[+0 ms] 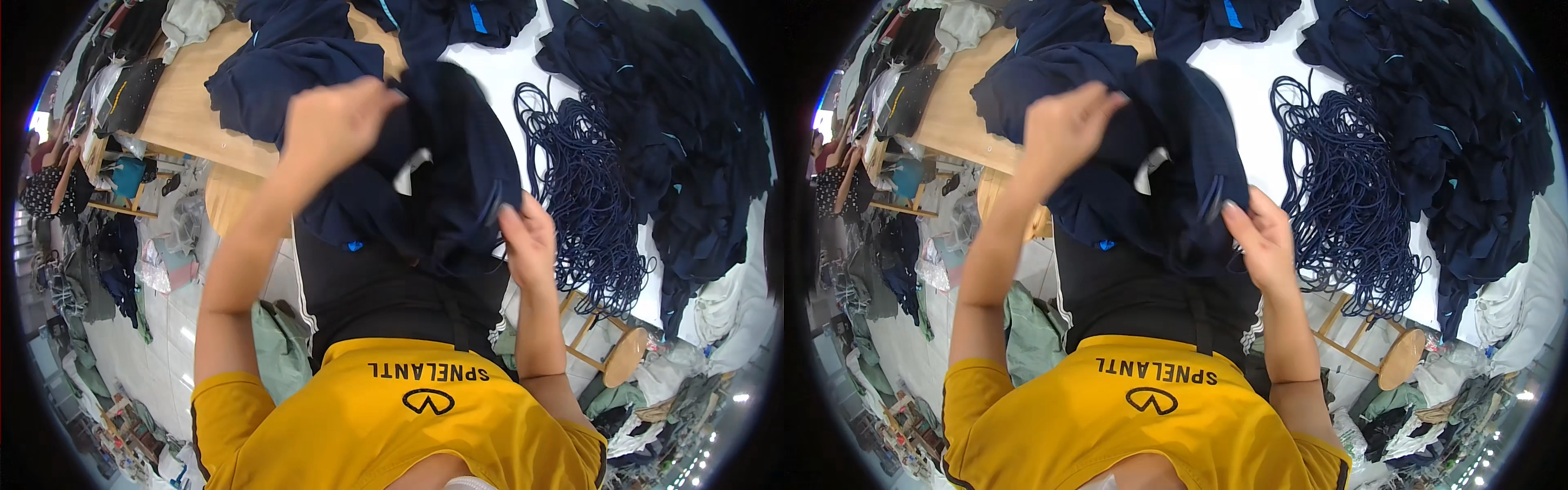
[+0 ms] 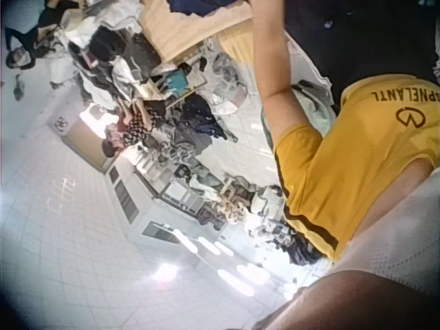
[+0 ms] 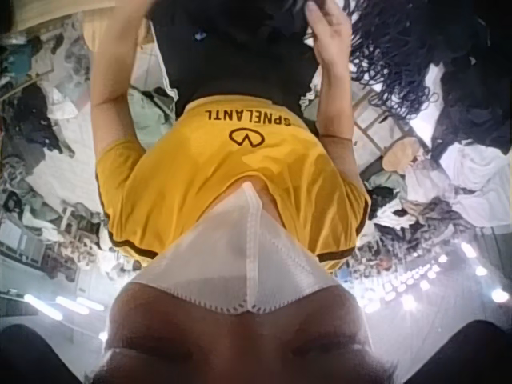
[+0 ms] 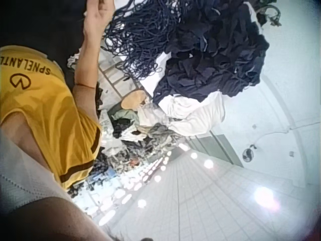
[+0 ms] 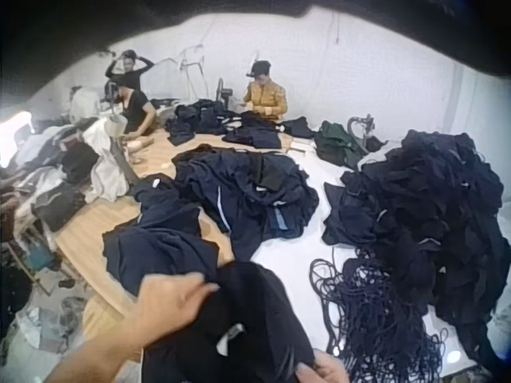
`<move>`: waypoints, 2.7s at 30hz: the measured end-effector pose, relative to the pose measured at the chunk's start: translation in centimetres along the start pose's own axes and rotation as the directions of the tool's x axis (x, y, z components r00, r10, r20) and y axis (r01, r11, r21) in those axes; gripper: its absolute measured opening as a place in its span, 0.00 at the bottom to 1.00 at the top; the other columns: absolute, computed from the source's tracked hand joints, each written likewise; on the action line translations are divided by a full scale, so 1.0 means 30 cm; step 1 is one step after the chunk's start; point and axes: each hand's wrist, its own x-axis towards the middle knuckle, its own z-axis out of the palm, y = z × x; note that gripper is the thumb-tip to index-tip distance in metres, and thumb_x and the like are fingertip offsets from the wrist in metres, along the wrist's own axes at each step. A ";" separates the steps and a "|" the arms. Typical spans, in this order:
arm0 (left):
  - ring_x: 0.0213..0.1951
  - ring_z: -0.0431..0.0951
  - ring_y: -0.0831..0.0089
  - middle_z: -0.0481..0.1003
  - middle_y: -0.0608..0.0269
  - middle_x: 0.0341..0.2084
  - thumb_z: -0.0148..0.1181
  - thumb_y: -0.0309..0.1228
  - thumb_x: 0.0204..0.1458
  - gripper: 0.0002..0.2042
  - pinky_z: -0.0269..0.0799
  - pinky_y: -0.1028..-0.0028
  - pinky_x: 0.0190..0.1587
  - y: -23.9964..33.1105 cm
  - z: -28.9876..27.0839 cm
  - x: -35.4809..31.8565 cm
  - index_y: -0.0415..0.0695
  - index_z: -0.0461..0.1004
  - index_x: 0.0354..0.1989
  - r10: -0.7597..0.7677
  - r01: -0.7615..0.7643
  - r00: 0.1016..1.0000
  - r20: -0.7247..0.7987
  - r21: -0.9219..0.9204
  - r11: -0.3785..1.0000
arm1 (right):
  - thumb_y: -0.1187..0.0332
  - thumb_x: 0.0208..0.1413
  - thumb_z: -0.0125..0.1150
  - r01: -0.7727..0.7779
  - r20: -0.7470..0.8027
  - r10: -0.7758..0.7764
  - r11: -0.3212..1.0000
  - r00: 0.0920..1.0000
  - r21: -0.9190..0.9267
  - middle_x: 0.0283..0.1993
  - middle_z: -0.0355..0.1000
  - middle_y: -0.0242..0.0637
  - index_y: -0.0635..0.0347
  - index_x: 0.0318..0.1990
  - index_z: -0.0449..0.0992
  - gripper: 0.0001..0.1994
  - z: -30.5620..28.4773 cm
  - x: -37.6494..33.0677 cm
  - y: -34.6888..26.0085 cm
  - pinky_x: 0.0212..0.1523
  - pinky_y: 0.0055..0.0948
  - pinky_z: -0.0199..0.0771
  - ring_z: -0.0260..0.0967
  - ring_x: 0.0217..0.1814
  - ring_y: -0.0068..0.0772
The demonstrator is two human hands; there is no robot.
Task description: Threading a drawstring through the waistband channel of a pair of shorts using a long metal threading needle.
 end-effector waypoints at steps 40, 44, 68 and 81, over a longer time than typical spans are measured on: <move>0.17 0.70 0.58 0.67 0.57 0.13 0.68 0.34 0.41 0.15 0.61 0.68 0.18 0.338 0.139 -0.159 0.41 0.68 0.15 0.118 0.026 0.973 0.199 -0.599 0.800 | 0.71 0.27 0.77 0.234 0.163 -0.189 0.461 0.968 -0.856 0.70 0.40 0.60 0.61 0.69 0.42 0.59 -0.057 0.037 -0.112 0.62 0.41 0.59 0.40 0.72 0.59; 0.14 0.70 0.64 0.69 0.63 0.11 0.71 0.41 0.38 0.15 0.63 0.72 0.16 0.145 0.017 -0.085 0.46 0.72 0.14 -0.047 0.008 0.992 -0.113 -0.321 0.947 | 0.76 0.31 0.73 0.005 0.010 -0.419 -0.014 0.908 -1.000 0.69 0.39 0.65 0.62 0.69 0.42 0.55 -0.253 0.036 0.014 0.61 0.47 0.58 0.51 0.65 0.67; 0.21 0.66 0.83 0.72 0.64 0.17 0.65 0.35 0.50 0.12 0.61 0.78 0.25 0.185 0.183 -0.139 0.36 0.76 0.31 0.451 0.527 0.530 0.718 -0.695 0.489 | 0.74 0.52 0.63 0.023 -0.066 -0.116 0.637 0.991 -0.771 0.24 0.64 0.23 0.62 0.30 0.69 0.07 -0.198 -0.086 -0.255 0.29 0.14 0.58 0.57 0.27 0.11; 0.20 0.67 0.82 0.72 0.62 0.17 0.66 0.38 0.49 0.13 0.62 0.79 0.25 0.175 0.106 -0.159 0.39 0.78 0.31 0.356 0.519 0.566 0.744 -0.657 0.547 | 0.72 0.58 0.56 0.002 -0.072 -0.103 0.582 0.992 -0.813 0.23 0.57 0.23 0.61 0.31 0.64 0.07 -0.180 -0.104 -0.278 0.27 0.17 0.54 0.50 0.26 0.14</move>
